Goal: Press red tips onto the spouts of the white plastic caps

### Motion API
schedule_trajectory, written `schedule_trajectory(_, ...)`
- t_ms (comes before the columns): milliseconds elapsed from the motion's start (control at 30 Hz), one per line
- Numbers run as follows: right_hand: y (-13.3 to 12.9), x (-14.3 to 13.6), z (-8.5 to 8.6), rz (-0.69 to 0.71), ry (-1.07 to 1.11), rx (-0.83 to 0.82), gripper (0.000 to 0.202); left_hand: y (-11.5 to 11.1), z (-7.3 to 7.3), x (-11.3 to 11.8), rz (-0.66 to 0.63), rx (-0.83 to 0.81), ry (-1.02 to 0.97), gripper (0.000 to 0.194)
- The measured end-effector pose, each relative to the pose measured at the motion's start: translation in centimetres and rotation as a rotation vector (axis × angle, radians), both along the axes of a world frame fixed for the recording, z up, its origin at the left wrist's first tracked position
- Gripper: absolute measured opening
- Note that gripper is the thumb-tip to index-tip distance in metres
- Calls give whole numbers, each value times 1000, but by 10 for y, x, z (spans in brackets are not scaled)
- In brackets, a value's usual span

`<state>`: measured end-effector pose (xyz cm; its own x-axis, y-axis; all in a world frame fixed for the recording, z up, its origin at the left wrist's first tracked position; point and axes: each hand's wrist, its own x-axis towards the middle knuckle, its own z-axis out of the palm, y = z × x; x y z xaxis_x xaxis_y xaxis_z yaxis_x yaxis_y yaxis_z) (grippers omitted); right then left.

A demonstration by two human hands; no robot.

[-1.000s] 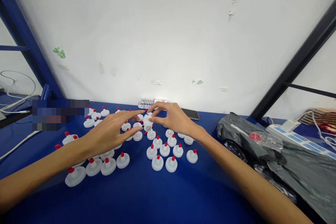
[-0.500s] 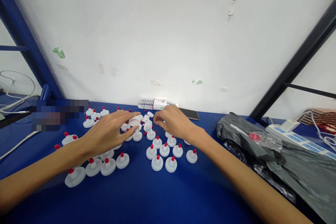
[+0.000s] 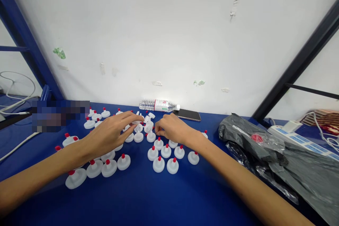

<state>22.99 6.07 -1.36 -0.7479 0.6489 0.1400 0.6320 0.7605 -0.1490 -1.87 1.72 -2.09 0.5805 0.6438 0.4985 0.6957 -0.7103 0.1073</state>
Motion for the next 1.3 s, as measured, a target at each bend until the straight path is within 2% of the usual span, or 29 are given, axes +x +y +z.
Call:
schedule_trajectory(167, 1, 3, 2, -33, 120, -34, 8, 2, 0, 1, -39, -41, -41, 28)
schedule_trajectory(333, 1, 2, 11, -46, 373, -123, 8, -2, 2, 3, -38, -96, -93, 28)
schedule_trajectory(467, -4, -3, 20, -73, 590, -187, 24, -7, 4, 5, 23, -188, -165, 54)
schedule_trajectory(700, -19, -14, 26, -65, 955, -479, 27, -13, 6, 8, -52, -254, -269, 75)
schedule_trajectory(967, -28, -25, 20, -29, 953, -585, 26, -17, 6, 11, -94, -267, -328, 82)
schedule_trajectory(1300, -36, -32, 17, 22, 916, -505, 16, -15, 3, 10, -137, -241, -268, 86)
